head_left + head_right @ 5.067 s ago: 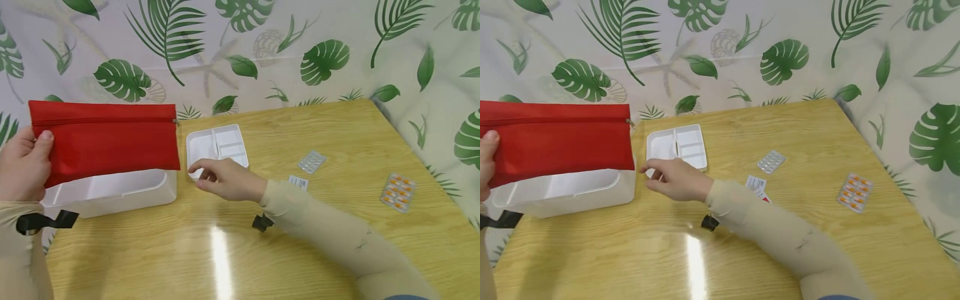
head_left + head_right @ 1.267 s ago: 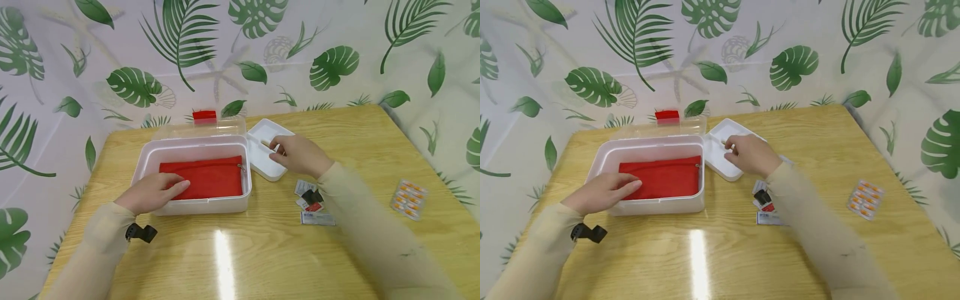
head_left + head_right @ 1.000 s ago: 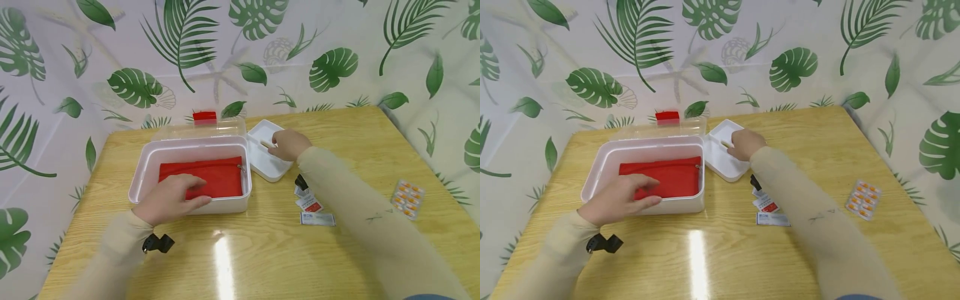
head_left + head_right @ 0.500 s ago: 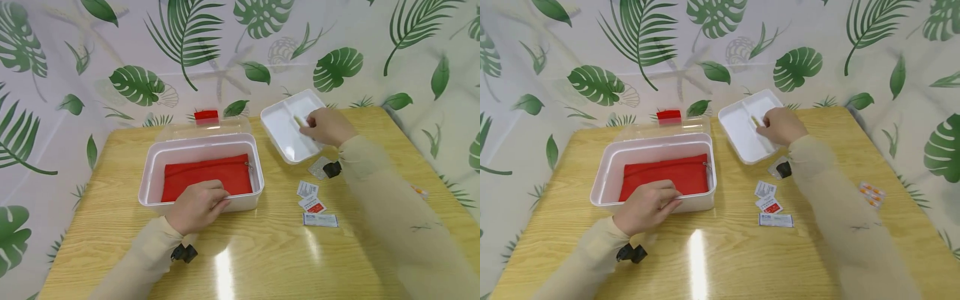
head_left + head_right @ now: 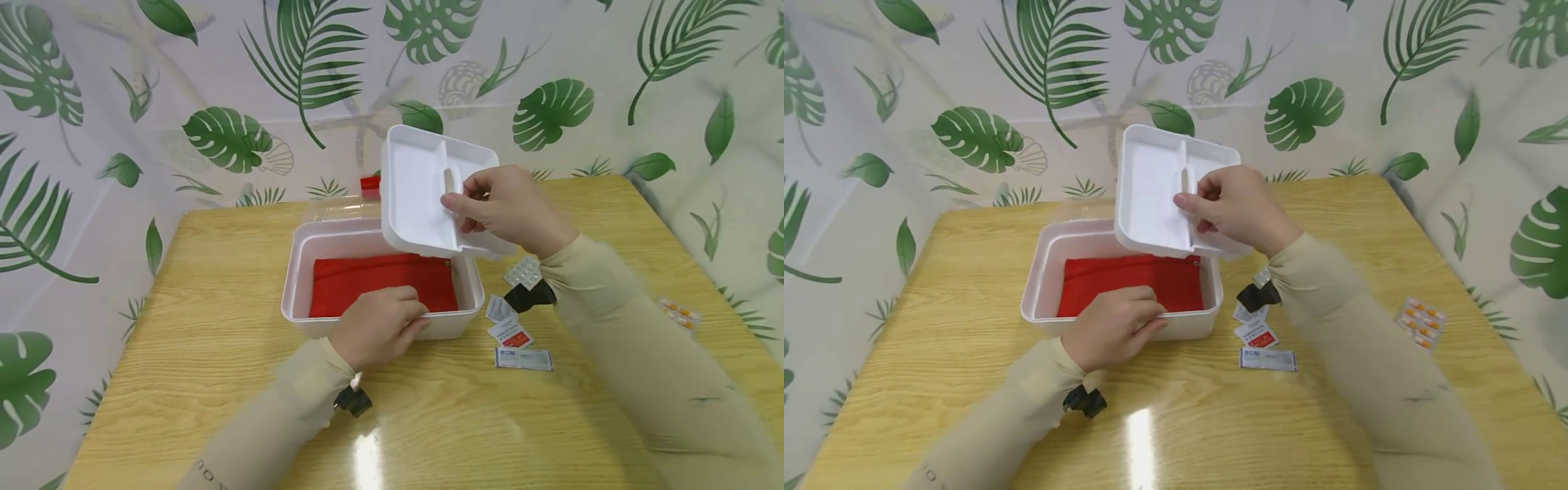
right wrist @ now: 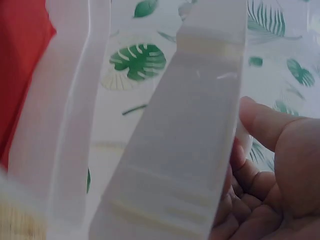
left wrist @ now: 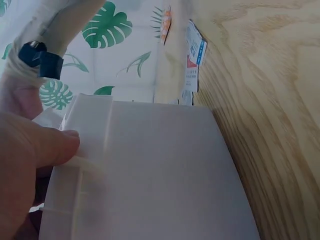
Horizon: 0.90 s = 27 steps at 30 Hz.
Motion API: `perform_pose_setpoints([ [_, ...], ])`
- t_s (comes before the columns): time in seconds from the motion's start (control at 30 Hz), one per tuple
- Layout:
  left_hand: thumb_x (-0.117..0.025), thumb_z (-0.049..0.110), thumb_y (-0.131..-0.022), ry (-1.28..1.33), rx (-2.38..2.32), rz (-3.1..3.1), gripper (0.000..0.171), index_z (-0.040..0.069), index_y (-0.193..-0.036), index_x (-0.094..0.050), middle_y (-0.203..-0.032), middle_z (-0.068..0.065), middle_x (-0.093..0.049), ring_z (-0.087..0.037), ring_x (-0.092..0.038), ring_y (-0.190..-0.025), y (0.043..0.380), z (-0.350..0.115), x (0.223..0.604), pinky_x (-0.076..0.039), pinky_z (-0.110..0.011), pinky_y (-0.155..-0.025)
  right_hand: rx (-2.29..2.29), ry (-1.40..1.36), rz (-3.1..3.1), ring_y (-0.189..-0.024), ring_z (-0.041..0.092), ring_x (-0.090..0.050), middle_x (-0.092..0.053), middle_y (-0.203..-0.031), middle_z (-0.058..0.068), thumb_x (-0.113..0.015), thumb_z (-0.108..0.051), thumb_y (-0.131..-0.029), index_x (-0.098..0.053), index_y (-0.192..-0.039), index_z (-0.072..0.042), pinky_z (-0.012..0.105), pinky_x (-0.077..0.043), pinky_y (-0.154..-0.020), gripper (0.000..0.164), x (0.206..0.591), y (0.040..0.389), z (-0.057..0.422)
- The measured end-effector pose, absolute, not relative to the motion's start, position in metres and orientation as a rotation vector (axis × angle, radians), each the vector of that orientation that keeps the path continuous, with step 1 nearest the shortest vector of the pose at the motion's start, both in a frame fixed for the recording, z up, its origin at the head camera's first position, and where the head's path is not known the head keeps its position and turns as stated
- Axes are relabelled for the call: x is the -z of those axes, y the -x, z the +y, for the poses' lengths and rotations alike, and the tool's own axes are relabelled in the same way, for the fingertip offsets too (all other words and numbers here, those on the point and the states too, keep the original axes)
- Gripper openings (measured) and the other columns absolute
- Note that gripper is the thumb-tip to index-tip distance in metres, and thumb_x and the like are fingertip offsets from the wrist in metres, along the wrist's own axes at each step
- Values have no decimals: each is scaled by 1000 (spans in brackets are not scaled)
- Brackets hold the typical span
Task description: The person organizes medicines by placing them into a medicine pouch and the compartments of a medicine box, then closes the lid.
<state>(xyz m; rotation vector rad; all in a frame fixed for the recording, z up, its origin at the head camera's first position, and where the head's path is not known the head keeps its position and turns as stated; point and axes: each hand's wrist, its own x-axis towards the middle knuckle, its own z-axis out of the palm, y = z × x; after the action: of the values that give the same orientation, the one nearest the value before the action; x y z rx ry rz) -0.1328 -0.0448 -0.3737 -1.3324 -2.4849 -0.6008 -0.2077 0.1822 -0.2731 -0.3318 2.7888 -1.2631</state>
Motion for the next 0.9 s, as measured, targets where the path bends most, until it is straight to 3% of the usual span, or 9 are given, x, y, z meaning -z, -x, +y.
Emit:
perform_pose_setpoints([
  [0.1,-68,18,-89,1293,731,-2445,10,10,-92,-74,-81,5,-61,-6,-52,-71,131,-41,370,-45,-16,-65,1199,401,2808,-69,21,-61,-65,-69,8,-71,-41,-86,-64,-79,-6,31,-47,-62,37,277,206,169],
  [0.17,-69,19,-88,1198,888,-2360,11,9,-87,-73,-78,5,-62,-6,-53,-69,127,-47,363,-45,-16,-62,1164,421,2829,-70,21,-59,-65,-66,6,-71,-44,-85,-64,-76,-8,32,-43,-63,38,281,206,164],
  [0.3,-65,25,-90,783,1186,-2196,22,7,-78,-64,-70,1,-60,-11,-53,-62,127,-73,343,-45,-23,-56,1137,420,2887,-65,20,-59,-63,-61,4,-73,-43,-84,-63,-71,-9,34,-40,-62,38,286,204,160],
  [0.37,-61,30,-93,574,1304,-2227,27,3,-91,-61,-75,-2,-61,-13,-54,-63,133,-86,336,-46,-27,-57,1130,430,2902,-61,20,-59,-62,-58,4,-73,-42,-84,-63,-69,-9,33,-41,-61,38,287,202,157],
  [0.43,-57,37,-95,422,1397,-2351,40,0,-113,-55,-88,-5,-64,-16,-59,-68,141,-95,333,-50,-30,-61,1110,462,2910,-59,19,-58,-61,-56,3,-73,-42,-84,-62,-67,-10,33,-40,-60,38,288,199,151],
  [0.53,-52,42,-97,317,1477,-2535,56,2,-136,-43,-102,-10,-67,-21,-64,-78,152,-105,333,-54,-35,-69,1075,555,2882,-58,18,-55,-60,-54,0,-72,-42,-85,-60,-66,-12,31,-38,-57,37,290,197,134],
  [0.7,-46,35,-101,238,1447,-2606,45,7,-136,-49,-100,-15,-70,-24,-68,-86,160,-114,336,-56,-41,-72,980,714,2843,-57,14,-54,-59,-54,-4,-70,-43,-86,-60,-69,-15,29,-36,-56,34,293,193,113],
  [0.83,-40,28,-102,209,1315,-2647,43,2,-134,-52,-94,-17,-71,-26,-69,-82,162,-121,337,-57,-44,-70,1076,757,2879,-61,12,-52,-59,-61,-4,-68,-36,-89,-63,-75,-16,28,-39,-58,25,296,192,119],
  [0.9,-37,25,-102,207,1236,-2668,42,-1,-131,-53,-83,-18,-69,-27,-69,-76,164,-126,336,-56,-43,-67,1193,708,2943,-63,14,-52,-59,-67,-1,-68,-31,-90,-63,-79,-14,29,-41,-59,21,298,192,130],
])
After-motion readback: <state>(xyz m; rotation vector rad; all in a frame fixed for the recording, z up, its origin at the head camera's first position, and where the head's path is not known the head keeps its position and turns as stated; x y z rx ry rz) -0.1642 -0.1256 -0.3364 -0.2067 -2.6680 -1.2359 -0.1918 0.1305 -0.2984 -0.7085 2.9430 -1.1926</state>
